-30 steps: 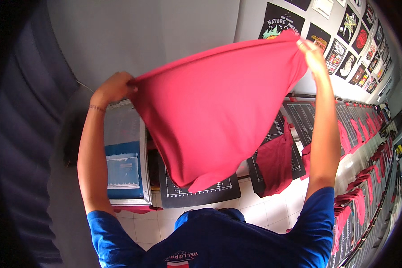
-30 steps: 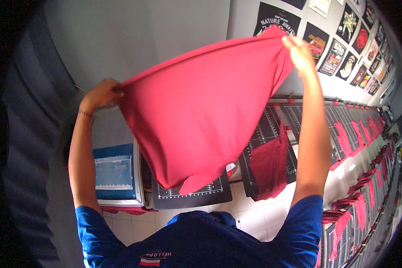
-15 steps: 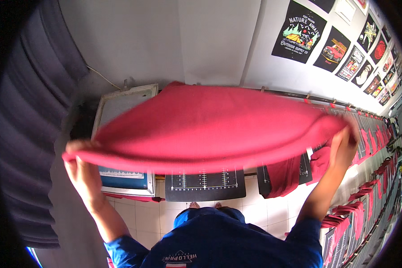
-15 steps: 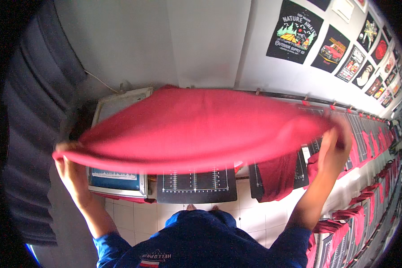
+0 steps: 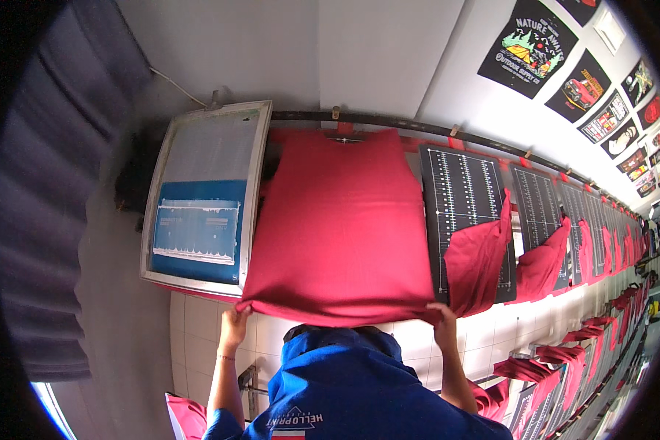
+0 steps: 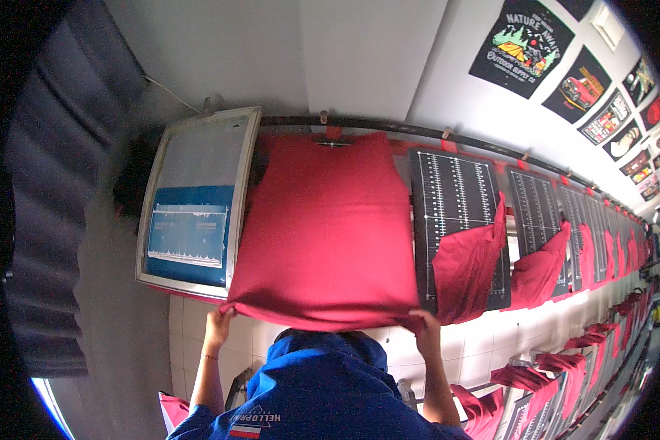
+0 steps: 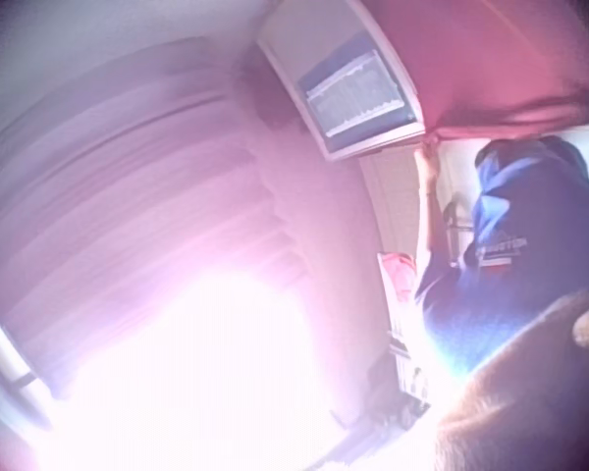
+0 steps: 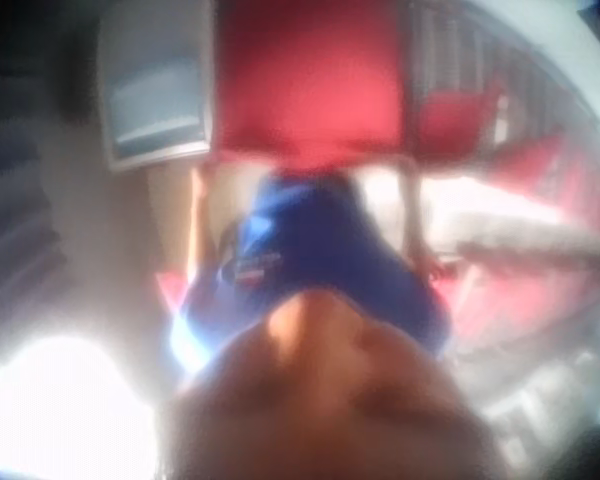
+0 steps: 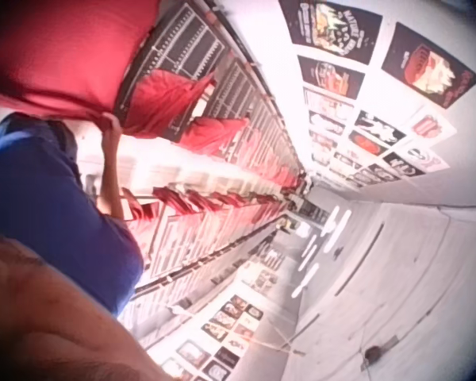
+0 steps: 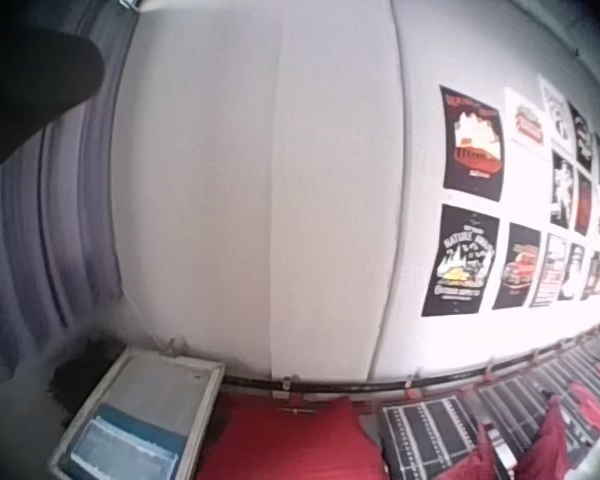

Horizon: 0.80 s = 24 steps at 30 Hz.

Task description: The person positions a screen over a garment on a printing press, aligns it, and then places red garment pieces onto the press platens by hand.

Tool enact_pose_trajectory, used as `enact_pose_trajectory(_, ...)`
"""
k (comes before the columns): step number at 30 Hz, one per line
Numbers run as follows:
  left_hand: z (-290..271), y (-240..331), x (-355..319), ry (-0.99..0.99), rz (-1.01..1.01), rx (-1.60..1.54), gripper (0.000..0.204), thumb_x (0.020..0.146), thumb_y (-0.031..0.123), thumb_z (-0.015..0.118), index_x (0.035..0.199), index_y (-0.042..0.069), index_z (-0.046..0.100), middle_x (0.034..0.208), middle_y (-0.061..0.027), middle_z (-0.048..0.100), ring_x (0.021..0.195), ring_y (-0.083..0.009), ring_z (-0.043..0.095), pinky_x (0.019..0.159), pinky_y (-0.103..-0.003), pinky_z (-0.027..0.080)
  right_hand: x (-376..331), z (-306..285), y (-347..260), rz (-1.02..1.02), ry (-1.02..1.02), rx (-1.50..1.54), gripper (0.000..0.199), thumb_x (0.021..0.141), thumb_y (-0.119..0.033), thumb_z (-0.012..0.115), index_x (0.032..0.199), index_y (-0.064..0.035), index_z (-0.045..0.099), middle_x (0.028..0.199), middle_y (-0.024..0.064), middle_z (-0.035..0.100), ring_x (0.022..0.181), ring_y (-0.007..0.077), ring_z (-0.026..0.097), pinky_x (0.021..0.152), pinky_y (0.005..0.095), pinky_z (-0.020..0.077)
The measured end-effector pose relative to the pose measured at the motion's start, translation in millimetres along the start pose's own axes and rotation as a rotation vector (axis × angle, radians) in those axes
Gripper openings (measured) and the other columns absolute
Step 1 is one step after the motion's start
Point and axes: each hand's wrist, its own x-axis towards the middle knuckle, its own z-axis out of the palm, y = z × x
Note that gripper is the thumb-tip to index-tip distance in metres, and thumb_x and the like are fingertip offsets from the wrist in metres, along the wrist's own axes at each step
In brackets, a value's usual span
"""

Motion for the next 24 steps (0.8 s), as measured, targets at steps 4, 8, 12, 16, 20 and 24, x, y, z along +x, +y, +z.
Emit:
enact_pose_trajectory(4, 5, -38, -28, -0.237, -0.087, 0.399, 0.039, 0.09, 0.027, 0.066, 0.116, -0.002, 0.061, 0.108, -0.0214, 0.066, 0.104, -0.0235, 0.063, 0.091, -0.035, 0.048, -36, -7, 25, 0.322, -0.533, -0.113, 0.037, 0.088, -0.013, 0.068, 0.123, -0.0072, 0.06, 0.12, 0.0155, 0.063, 0.116, 0.026, 0.058, 0.094, 0.0351, 0.0475)
enact_pose_trajectory(8, 42, -122, 2, -0.11, -0.173, 0.12, 0.05, 0.099, 0.041, 0.05, 0.128, 0.001, 0.054, 0.122, -0.0144, 0.062, 0.117, -0.0246, 0.057, 0.099, -0.037, 0.043, 17, 26, 62, 0.245, -0.277, 0.149, 0.054, 0.094, -0.027, 0.064, 0.141, -0.0079, 0.044, 0.143, 0.015, 0.046, 0.132, 0.0266, 0.044, 0.108, 0.0399, 0.0365)
enact_pose_trajectory(12, 96, -85, 58, -0.106, -0.638, -1.112, 0.059, 0.102, 0.051, 0.036, 0.13, 0.003, 0.054, 0.124, -0.0116, 0.062, 0.115, -0.0222, 0.058, 0.1, -0.035, 0.044, 68, 88, 92, 0.468, -0.232, 0.738, 0.069, 0.103, -0.051, 0.031, 0.14, 0.0059, 0.039, 0.139, 0.0186, 0.049, 0.129, 0.0263, 0.046, 0.108, 0.0381, 0.0364)
enact_pose_trajectory(16, 76, -101, 33, -0.161, -0.46, -0.833, 0.048, 0.103, 0.041, 0.042, 0.125, 0.001, 0.057, 0.12, -0.0113, 0.064, 0.108, -0.021, 0.062, 0.096, -0.036, 0.049, -6, 81, 127, 0.679, -0.213, 0.85, 0.054, 0.1, -0.042, 0.047, 0.131, 0.0031, 0.051, 0.124, 0.0126, 0.062, 0.112, 0.0237, 0.06, 0.099, 0.0411, 0.0453)
enact_pose_trajectory(20, 53, -88, -2, -0.042, -0.484, -0.788, 0.018, 0.1, 0.018, 0.052, 0.108, 0.005, 0.061, 0.104, -0.003, 0.066, 0.094, -0.0136, 0.062, 0.088, -0.033, 0.051, -60, 60, 119, 0.804, -0.076, 0.667, 0.041, 0.096, -0.035, 0.058, 0.114, 0.0014, 0.06, 0.103, 0.0082, 0.066, 0.092, 0.0176, 0.062, 0.083, 0.0353, 0.0493)
enact_pose_trajectory(24, 38, -105, -36, -0.055, -0.469, -0.702, 0.012, 0.1, 0.019, 0.053, 0.101, 0.008, 0.058, 0.096, -0.0001, 0.063, 0.087, -0.0105, 0.059, 0.085, -0.03, 0.048, -91, 60, 120, 0.909, -0.037, 0.485, 0.033, 0.094, -0.034, 0.062, 0.107, -0.0041, 0.066, 0.094, 0.0038, 0.067, 0.086, 0.0136, 0.06, 0.073, 0.0284, 0.0445)
